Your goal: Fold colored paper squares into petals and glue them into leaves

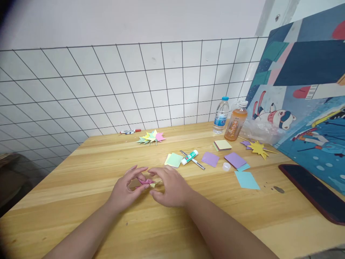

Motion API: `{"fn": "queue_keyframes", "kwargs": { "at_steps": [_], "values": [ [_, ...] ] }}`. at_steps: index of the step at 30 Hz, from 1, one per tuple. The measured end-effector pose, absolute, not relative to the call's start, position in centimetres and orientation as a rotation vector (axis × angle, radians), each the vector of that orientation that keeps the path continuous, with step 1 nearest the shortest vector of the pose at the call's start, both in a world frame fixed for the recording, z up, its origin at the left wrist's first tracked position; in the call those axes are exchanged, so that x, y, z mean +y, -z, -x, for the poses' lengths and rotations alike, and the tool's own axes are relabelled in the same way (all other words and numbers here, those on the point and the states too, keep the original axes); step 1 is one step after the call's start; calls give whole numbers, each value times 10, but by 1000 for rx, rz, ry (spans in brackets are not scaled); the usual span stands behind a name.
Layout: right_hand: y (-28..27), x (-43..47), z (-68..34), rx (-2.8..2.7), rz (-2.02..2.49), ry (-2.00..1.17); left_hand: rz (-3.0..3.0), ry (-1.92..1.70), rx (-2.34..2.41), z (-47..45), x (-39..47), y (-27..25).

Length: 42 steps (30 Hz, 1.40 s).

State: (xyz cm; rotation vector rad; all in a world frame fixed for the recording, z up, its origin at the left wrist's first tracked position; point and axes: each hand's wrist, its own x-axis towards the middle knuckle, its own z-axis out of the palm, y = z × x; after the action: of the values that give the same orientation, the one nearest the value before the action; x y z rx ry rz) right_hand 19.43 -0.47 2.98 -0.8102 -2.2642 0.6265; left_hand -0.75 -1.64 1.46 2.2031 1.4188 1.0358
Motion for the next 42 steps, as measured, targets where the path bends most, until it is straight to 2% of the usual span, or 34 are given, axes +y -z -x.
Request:
{"fn": "queue_keyframes", "kwargs": {
  "at_steps": [5,13,16,21,26,33,42],
  "values": [
    [-23,2,-190,-2171,876,-659,-2190,-1056,1384,8,-18,-16],
    [-22,4,-192,-2143,934,-577,-1840,-1171,1287,8,-17,-9],
    [-22,9,-197,-2076,967,-453,-1690,-1268,1348,13,-9,-8],
    [-21,23,-210,-2033,1328,-203,-1392,-1460,1521,32,7,-15],
    [-13,33,-215,-2199,1514,-148,-1198,-1336,1752,49,18,-14],
    [-15,34,-214,-2339,1641,33,-1397,-1299,2057,52,21,-5],
    [-2,39,-216,-2284,1633,223,-1607,-1362,1776,32,12,-9]
  ]
}}
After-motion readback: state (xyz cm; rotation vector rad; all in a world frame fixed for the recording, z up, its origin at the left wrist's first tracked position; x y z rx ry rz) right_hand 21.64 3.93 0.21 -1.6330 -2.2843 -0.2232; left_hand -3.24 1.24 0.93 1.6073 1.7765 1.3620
